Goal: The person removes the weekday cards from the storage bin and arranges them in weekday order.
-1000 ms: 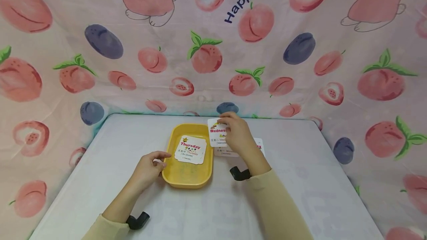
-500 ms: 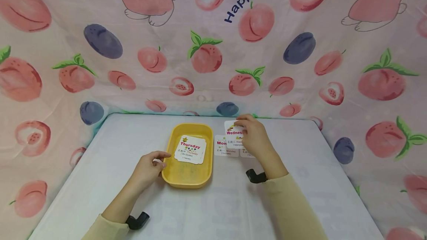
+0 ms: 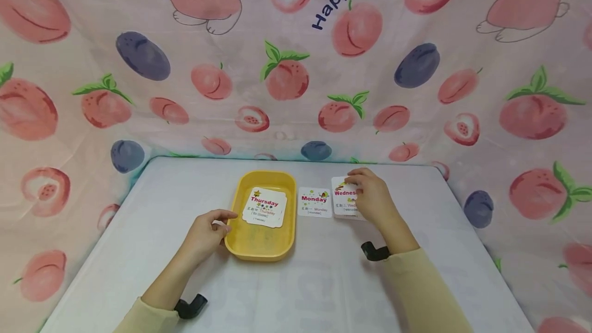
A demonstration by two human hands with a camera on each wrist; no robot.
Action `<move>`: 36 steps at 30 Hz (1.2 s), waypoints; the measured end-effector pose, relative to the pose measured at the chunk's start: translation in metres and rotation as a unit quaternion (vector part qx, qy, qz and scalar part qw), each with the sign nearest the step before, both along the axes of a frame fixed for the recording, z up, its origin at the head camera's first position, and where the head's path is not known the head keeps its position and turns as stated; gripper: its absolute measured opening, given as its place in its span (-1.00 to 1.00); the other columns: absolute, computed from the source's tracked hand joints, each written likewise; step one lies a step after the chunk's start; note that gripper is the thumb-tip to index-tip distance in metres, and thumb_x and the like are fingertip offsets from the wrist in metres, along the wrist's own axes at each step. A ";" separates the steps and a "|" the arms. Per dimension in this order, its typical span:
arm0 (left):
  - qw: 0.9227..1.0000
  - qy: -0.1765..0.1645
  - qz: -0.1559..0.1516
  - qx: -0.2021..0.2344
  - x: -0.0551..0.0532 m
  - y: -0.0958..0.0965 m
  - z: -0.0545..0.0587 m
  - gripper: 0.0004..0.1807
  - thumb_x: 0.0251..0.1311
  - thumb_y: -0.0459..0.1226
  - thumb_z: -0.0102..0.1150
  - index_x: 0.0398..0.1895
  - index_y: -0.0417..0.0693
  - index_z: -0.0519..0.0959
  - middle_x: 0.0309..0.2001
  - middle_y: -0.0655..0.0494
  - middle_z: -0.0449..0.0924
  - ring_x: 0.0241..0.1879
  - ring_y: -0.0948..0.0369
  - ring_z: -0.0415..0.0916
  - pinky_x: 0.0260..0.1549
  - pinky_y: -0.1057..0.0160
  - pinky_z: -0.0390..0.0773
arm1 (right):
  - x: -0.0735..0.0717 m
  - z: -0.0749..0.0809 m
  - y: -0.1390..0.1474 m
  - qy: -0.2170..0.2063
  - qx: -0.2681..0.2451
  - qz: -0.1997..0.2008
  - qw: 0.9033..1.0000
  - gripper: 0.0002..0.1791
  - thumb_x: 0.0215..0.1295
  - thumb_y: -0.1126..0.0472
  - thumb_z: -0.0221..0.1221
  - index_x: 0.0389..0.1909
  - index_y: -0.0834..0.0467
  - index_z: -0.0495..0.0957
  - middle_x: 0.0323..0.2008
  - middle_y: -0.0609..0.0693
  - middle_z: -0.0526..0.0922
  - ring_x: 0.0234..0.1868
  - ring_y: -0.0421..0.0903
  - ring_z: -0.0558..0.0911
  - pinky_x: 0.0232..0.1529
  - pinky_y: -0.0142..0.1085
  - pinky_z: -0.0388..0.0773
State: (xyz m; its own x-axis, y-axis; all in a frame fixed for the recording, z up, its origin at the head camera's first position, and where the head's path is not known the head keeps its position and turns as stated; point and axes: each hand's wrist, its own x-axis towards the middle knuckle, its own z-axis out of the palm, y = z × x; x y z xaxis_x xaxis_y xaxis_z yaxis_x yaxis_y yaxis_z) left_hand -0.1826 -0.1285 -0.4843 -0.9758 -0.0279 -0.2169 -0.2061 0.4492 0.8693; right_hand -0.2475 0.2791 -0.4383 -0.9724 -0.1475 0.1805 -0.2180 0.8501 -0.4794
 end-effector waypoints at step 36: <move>1.000 0.003 0.007 -0.005 0.001 0.002 -0.001 -0.67 0.43 -0.45 0.20 0.18 -0.06 0.71 0.08 -0.11 0.55 -0.35 0.14 0.51 -0.43 0.30 0.57 | 0.001 -0.021 0.078 -0.061 0.039 -0.050 0.996 -0.54 0.38 0.55 0.03 0.22 0.33 0.67 0.40 0.25 0.52 0.46 0.38 0.42 0.45 0.36 0.38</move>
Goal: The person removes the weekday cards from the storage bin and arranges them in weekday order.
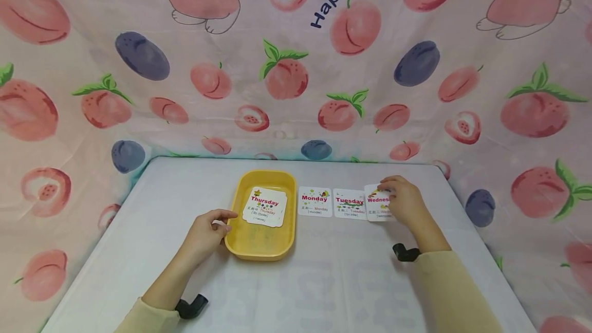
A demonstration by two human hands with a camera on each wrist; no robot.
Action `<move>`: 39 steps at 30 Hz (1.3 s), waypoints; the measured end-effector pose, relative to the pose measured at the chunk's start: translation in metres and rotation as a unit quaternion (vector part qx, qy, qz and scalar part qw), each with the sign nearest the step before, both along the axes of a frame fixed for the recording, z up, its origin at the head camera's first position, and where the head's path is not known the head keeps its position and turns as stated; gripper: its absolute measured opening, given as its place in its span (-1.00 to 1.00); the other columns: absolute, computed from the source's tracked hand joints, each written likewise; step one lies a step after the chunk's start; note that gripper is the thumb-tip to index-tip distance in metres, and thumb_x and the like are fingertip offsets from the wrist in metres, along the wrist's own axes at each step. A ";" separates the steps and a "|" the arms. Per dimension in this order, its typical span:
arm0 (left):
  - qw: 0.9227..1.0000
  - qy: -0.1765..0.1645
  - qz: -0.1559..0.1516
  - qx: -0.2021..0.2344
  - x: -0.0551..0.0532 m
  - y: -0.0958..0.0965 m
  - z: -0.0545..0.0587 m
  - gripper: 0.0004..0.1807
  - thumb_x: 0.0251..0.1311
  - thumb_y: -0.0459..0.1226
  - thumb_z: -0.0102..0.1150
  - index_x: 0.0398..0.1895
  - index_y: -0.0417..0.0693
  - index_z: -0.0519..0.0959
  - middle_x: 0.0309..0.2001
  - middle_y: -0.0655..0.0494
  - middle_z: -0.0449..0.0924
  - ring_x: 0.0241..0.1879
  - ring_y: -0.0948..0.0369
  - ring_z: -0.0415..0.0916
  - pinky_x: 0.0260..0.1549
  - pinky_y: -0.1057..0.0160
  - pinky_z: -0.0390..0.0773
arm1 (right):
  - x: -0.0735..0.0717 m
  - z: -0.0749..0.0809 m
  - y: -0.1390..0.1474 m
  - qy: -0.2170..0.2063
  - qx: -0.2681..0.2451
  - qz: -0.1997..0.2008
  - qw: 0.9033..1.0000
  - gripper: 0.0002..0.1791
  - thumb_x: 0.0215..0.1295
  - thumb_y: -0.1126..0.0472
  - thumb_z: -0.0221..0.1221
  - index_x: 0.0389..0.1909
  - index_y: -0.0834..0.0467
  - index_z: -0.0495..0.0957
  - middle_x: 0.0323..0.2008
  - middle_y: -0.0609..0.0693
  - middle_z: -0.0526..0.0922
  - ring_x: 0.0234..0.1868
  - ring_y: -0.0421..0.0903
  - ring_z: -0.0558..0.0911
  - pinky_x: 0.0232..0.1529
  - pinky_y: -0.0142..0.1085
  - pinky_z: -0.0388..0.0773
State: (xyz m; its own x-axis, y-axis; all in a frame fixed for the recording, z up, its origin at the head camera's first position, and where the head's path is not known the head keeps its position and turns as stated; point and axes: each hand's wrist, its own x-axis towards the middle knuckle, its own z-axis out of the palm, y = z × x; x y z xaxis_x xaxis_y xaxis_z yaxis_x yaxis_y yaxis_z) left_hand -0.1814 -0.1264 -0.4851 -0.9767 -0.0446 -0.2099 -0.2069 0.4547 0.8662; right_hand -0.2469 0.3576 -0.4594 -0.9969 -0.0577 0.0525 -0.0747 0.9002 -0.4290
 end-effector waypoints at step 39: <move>1.000 -0.003 -0.001 -0.001 0.001 0.001 0.001 -0.67 0.45 -0.44 0.21 0.19 -0.05 0.71 0.07 -0.09 0.54 -0.35 0.14 0.51 -0.42 0.30 0.57 | -0.038 -0.043 0.026 -0.059 0.004 -0.028 0.998 -0.47 0.11 0.63 0.08 0.09 0.30 0.70 0.31 0.38 0.52 0.27 0.37 0.50 0.36 0.30 0.42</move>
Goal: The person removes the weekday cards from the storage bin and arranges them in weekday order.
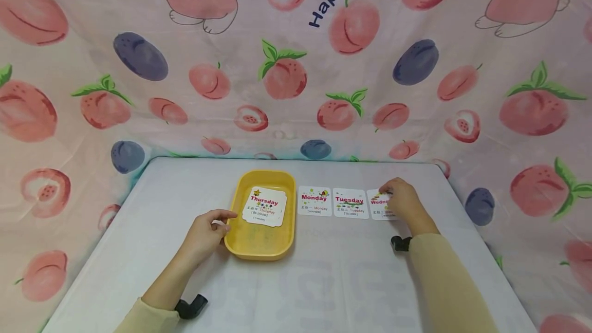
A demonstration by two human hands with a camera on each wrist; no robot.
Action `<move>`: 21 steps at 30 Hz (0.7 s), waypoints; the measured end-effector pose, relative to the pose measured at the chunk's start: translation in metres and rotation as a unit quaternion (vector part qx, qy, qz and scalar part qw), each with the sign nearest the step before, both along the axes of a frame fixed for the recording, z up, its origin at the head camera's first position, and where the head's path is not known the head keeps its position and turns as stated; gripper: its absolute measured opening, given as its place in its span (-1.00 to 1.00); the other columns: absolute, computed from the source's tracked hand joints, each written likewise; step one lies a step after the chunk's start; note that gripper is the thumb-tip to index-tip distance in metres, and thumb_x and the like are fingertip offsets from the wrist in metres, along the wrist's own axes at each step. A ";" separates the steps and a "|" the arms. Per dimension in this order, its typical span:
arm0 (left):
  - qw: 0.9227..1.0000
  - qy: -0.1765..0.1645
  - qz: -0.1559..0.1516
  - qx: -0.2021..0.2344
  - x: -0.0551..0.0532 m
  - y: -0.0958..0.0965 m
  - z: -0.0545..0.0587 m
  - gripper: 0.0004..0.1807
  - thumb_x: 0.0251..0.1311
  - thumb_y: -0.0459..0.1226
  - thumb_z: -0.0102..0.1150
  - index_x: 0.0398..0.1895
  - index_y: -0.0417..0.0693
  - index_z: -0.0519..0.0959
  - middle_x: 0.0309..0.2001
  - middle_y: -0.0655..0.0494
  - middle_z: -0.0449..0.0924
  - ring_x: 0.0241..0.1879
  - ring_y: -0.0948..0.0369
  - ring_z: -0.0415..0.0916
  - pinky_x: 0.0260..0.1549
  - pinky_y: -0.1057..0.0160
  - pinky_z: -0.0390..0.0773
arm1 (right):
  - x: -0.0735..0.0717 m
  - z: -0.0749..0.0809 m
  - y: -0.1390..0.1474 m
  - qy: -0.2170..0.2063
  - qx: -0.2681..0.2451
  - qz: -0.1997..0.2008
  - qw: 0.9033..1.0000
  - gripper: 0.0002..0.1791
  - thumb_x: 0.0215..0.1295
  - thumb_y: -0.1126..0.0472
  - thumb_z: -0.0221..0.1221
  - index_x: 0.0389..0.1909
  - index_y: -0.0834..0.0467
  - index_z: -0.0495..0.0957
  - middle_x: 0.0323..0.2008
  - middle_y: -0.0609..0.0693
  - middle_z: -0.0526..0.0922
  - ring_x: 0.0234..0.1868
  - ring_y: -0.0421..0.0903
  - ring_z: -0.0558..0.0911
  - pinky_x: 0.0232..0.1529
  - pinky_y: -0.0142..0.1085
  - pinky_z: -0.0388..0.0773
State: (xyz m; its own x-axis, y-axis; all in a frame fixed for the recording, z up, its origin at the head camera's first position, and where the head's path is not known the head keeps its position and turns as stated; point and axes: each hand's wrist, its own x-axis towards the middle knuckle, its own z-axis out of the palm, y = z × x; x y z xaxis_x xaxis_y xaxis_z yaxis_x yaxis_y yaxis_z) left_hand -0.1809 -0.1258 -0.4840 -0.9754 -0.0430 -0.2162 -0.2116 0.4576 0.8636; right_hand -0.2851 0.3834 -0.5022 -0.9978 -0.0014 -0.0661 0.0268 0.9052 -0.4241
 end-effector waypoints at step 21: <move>1.000 0.002 0.000 0.010 -0.001 -0.001 -0.003 -0.67 0.44 -0.44 0.21 0.18 -0.05 0.71 0.07 -0.10 0.53 -0.34 0.14 0.53 -0.40 0.29 0.60 | -0.001 -0.012 0.002 -0.029 -0.024 -0.033 0.999 -0.47 0.20 0.55 0.04 0.19 0.27 0.63 0.39 0.42 0.42 0.37 0.40 0.40 0.47 0.37 0.29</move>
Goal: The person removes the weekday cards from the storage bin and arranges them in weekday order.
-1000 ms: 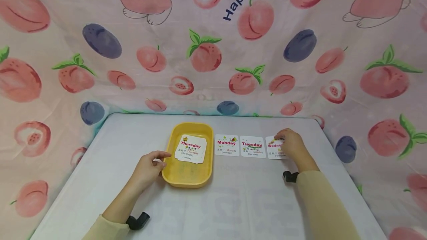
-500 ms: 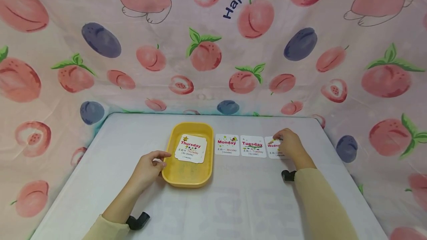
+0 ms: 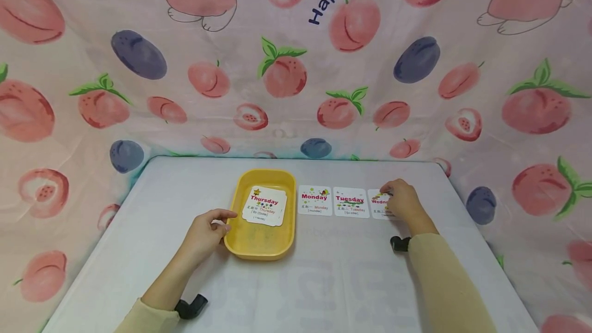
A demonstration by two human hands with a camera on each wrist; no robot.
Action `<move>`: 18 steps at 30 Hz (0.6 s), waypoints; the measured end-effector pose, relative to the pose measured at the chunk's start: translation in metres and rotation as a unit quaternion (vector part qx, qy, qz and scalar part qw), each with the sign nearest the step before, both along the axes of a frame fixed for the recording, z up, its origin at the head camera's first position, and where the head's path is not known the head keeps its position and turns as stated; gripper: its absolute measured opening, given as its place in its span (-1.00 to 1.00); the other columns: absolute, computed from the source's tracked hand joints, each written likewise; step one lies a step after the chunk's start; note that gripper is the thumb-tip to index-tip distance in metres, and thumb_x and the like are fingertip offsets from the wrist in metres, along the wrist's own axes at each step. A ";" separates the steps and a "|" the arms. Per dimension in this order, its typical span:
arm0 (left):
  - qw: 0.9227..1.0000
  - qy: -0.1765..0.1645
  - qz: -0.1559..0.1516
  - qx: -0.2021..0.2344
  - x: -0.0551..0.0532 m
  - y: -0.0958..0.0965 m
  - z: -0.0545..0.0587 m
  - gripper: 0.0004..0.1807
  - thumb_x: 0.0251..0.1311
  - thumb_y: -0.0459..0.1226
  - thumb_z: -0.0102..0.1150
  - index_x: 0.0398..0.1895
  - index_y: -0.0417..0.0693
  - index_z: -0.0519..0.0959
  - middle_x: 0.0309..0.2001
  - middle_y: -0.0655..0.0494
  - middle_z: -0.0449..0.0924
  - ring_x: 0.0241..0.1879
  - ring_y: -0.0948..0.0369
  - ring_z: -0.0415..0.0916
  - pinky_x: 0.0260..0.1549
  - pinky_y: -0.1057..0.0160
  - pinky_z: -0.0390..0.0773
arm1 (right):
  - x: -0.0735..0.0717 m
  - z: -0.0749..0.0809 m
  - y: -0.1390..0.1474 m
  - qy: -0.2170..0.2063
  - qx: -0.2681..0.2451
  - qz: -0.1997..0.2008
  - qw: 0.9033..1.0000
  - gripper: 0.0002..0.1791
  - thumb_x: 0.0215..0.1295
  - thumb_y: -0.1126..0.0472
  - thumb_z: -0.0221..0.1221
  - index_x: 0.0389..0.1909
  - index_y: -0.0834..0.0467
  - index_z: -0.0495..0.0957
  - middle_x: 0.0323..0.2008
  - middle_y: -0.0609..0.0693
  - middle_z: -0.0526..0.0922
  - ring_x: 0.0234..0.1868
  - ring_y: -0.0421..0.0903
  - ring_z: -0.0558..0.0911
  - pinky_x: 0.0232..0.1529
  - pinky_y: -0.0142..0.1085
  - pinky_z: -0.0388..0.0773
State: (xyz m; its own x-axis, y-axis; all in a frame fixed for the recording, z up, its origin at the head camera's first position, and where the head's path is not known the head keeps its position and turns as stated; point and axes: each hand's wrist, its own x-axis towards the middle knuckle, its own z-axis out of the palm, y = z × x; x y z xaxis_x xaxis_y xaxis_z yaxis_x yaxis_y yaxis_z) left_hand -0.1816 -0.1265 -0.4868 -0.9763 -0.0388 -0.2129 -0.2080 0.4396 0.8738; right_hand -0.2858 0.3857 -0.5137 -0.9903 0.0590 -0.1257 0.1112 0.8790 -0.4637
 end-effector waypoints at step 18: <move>1.000 0.006 -0.001 -0.005 -0.001 0.000 0.000 -0.68 0.43 -0.45 0.23 0.17 -0.06 0.72 0.05 -0.09 0.54 -0.34 0.15 0.52 -0.42 0.31 0.58 | 0.000 -0.003 0.002 -0.003 0.014 -0.018 1.000 -0.53 0.30 0.48 0.11 0.21 0.22 0.65 0.36 0.37 0.49 0.26 0.36 0.37 0.35 0.35 0.34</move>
